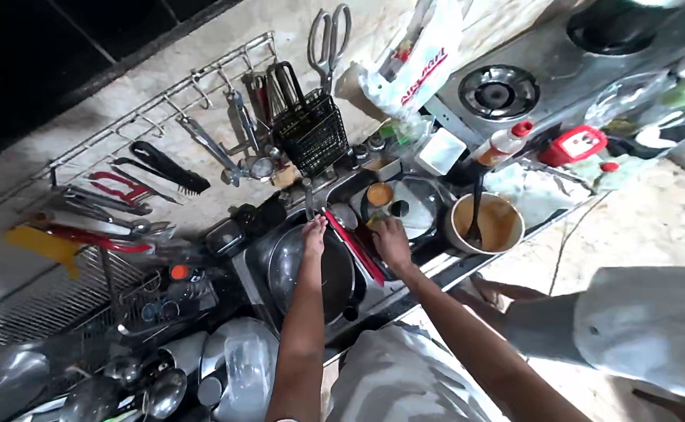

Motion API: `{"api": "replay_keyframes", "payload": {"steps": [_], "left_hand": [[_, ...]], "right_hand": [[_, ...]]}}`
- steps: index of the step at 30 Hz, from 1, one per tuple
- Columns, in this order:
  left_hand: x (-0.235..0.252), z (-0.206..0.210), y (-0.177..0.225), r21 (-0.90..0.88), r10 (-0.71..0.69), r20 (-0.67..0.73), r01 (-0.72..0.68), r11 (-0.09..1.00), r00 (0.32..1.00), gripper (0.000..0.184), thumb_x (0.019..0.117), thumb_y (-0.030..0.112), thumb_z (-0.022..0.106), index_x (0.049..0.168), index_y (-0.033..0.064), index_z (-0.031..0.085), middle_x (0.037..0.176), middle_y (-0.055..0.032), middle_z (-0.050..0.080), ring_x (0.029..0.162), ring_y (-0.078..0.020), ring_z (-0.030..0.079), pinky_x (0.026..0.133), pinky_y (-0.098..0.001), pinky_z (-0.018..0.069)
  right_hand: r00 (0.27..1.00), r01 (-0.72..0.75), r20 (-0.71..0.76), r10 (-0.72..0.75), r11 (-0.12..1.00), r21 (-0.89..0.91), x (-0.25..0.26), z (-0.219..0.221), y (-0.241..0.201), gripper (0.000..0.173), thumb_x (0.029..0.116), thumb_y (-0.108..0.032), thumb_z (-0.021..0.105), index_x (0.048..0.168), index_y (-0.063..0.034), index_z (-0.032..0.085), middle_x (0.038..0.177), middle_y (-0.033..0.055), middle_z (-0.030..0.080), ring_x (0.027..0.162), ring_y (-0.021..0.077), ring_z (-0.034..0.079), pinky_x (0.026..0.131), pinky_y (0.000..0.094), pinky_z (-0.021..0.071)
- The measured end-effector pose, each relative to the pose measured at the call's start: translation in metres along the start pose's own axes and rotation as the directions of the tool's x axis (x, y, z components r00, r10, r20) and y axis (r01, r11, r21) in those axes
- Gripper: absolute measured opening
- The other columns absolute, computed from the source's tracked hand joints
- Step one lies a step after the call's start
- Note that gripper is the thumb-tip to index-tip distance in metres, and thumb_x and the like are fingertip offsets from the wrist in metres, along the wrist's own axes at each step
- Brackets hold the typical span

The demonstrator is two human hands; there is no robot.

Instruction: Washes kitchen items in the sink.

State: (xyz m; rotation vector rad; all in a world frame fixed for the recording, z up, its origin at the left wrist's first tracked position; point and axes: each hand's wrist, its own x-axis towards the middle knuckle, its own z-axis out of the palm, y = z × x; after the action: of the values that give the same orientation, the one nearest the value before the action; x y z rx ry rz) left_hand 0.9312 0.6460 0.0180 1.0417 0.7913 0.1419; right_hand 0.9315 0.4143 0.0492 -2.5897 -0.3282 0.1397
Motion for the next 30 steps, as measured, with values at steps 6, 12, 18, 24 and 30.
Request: {"api": "replay_keyframes", "payload": {"steps": [6,12,18,24,30], "left_hand": [[0.006,-0.02,0.018,0.33,0.0,-0.006,0.001,0.944,1.0,0.03,0.103,0.022,0.063,0.125,0.0019,0.063,0.1,-0.0119,0.073,0.077,-0.0158,0.068,0.071,-0.0309,0.0565],[0.053,-0.051,0.045,0.836,0.248,0.029,-0.16,0.526,0.968,0.033,0.1065,0.019,0.054,0.132,-0.0005,0.06,0.118,-0.0201,0.069,0.095,-0.0274,0.072,0.085,-0.045,0.0618],[0.082,-0.042,0.083,0.981,0.345,0.191,-0.194,-0.028,0.919,0.052,0.103,0.027,0.06,0.15,0.0085,0.047,0.152,-0.0267,0.044,0.123,-0.0434,0.061,0.099,-0.0563,0.0545],[0.11,-0.02,0.098,0.941,0.24,0.246,-0.172,-0.29,0.939,0.045,0.1044,0.03,0.059,0.141,0.0042,0.056,0.147,-0.0276,0.048,0.113,-0.0446,0.066,0.094,-0.0562,0.0567],[0.125,-0.016,0.1,0.943,0.238,0.205,-0.127,-0.308,0.949,0.043,0.1058,0.029,0.054,0.136,-0.0017,0.058,0.139,-0.029,0.055,0.122,-0.0432,0.062,0.102,-0.0555,0.0525]], "right_hand": [[0.986,-0.049,0.154,0.069,0.991,-0.128,0.027,0.019,0.025,0.049,0.0912,-0.012,0.072,0.137,-0.002,0.059,0.138,0.0356,0.052,0.131,0.0556,0.048,0.102,0.0705,0.0437],[0.994,-0.104,0.058,0.098,0.986,0.128,0.031,0.002,0.024,0.059,0.0846,-0.026,0.082,0.137,-0.0111,0.06,0.135,0.0265,0.056,0.121,0.0478,0.057,0.098,0.0669,0.0485],[0.891,-0.451,0.446,0.082,0.048,0.891,0.003,0.004,-0.049,0.046,0.1028,-0.023,0.046,0.149,-0.0192,0.049,0.128,0.0099,0.066,0.109,0.023,0.067,0.092,0.0469,0.0572],[0.608,-0.729,0.773,-0.18,-0.512,0.455,0.009,0.072,-0.115,0.051,0.1077,-0.046,0.033,0.134,-0.0087,0.055,0.117,0.0156,0.068,0.104,0.0279,0.068,0.089,0.0472,0.0578],[0.673,-0.615,0.731,-0.112,-0.635,0.468,0.039,0.131,-0.128,0.064,0.1057,-0.063,0.033,0.142,-0.0139,0.053,0.122,0.0146,0.068,0.107,0.0275,0.068,0.092,0.0448,0.0579]]}}
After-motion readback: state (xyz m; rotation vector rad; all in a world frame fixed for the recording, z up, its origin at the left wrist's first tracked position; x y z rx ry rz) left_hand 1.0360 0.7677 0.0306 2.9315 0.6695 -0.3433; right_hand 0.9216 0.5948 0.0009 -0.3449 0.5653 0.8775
